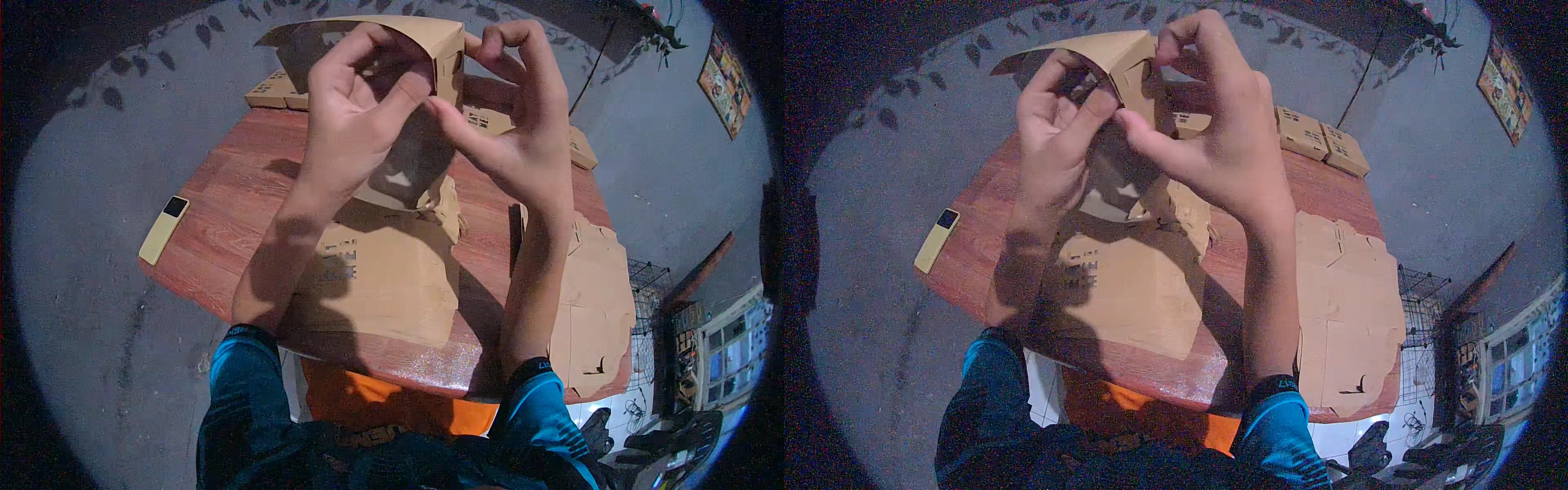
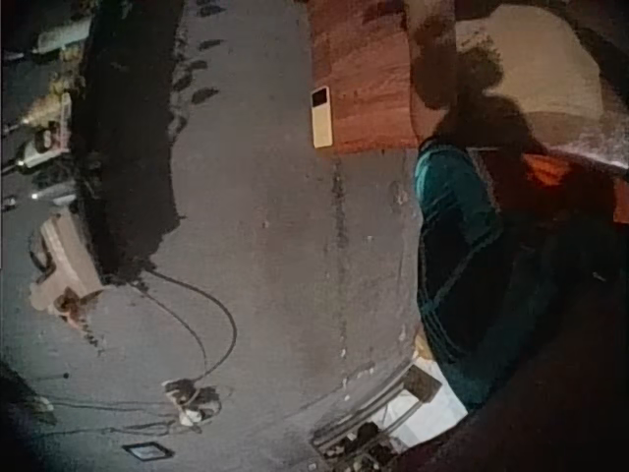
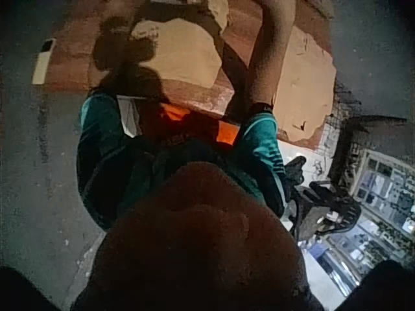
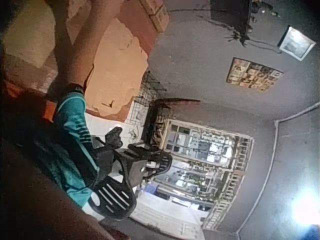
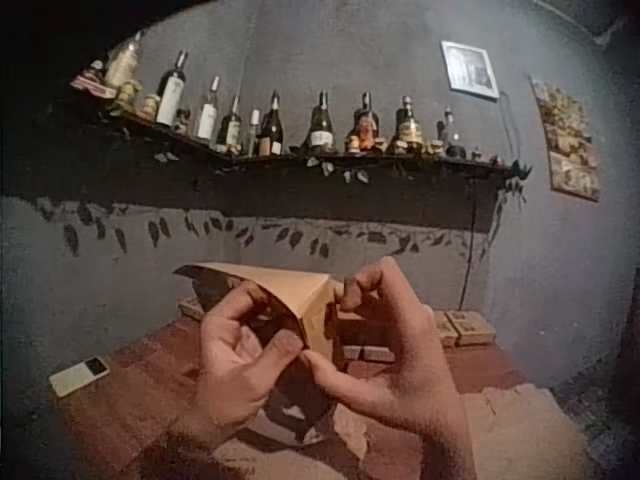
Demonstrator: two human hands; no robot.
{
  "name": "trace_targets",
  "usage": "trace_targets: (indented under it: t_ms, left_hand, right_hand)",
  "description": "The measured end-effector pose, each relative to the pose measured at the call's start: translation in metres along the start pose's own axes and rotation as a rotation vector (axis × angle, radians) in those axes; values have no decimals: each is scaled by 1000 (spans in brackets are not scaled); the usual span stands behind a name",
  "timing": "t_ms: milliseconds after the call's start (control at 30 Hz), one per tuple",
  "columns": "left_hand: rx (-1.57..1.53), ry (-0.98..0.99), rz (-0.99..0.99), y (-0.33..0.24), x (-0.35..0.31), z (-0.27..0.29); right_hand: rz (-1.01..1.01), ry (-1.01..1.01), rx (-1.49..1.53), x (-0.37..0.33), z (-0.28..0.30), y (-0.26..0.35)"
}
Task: Manually folding and assembling cardboard food takeout boxes.
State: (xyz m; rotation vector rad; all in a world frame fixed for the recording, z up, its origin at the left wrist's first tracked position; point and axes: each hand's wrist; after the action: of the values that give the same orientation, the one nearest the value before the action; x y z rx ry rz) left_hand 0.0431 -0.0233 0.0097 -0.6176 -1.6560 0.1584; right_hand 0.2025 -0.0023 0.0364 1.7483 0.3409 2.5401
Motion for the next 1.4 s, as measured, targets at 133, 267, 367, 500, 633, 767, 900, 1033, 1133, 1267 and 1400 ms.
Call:
trace_targets:
  t_ms: [133,267,367,500,633,767,900,1033,1133,1267,1400]
  left_hand:
    - [247,-4,-57,-10,-1,0]
    - [10,-11,146,-18,1,4]
    - [-216,-40,266,-20,10,14]
    - [-19,-100,312,-18,16,30]
    - [330,56,258,-22,12,41]
    - [734,300,273,-29,7,39]
    - [1194,496,155,-28,5,32]
    - [1349,452,21,-17,4,29]
    - [1399,381,7,-11,2,30]
    - [1406,270,-27,-3,2,24]
    - [1341,46,-303,1,8,15]
  right_hand:
    - [-4,-23,-49,3,-1,2]
    - [31,-56,-357,5,2,10]
    - [99,-118,-477,7,-2,4]
    - [132,-35,-485,2,-9,-13]
    - [79,106,-136,-2,-8,-23]
    - [-56,102,27,-6,-1,-17]
    - [-406,-34,321,-6,10,-13]
    - [-479,-119,318,-5,14,-14]
    - [-501,-147,337,-5,13,-16]
    - [-524,-155,531,-3,9,-20]
    - [-491,-203,639,-1,4,-21]
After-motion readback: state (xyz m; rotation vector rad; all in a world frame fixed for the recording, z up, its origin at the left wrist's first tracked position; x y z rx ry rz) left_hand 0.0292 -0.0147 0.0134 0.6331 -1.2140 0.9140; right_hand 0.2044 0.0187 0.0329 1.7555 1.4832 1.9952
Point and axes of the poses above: each hand's wrist, its own x-axis towards the middle knuckle, its own z-axis out of the back of the hand, y = z × x, and after that the axes turned 3 degrees about z, right-handed
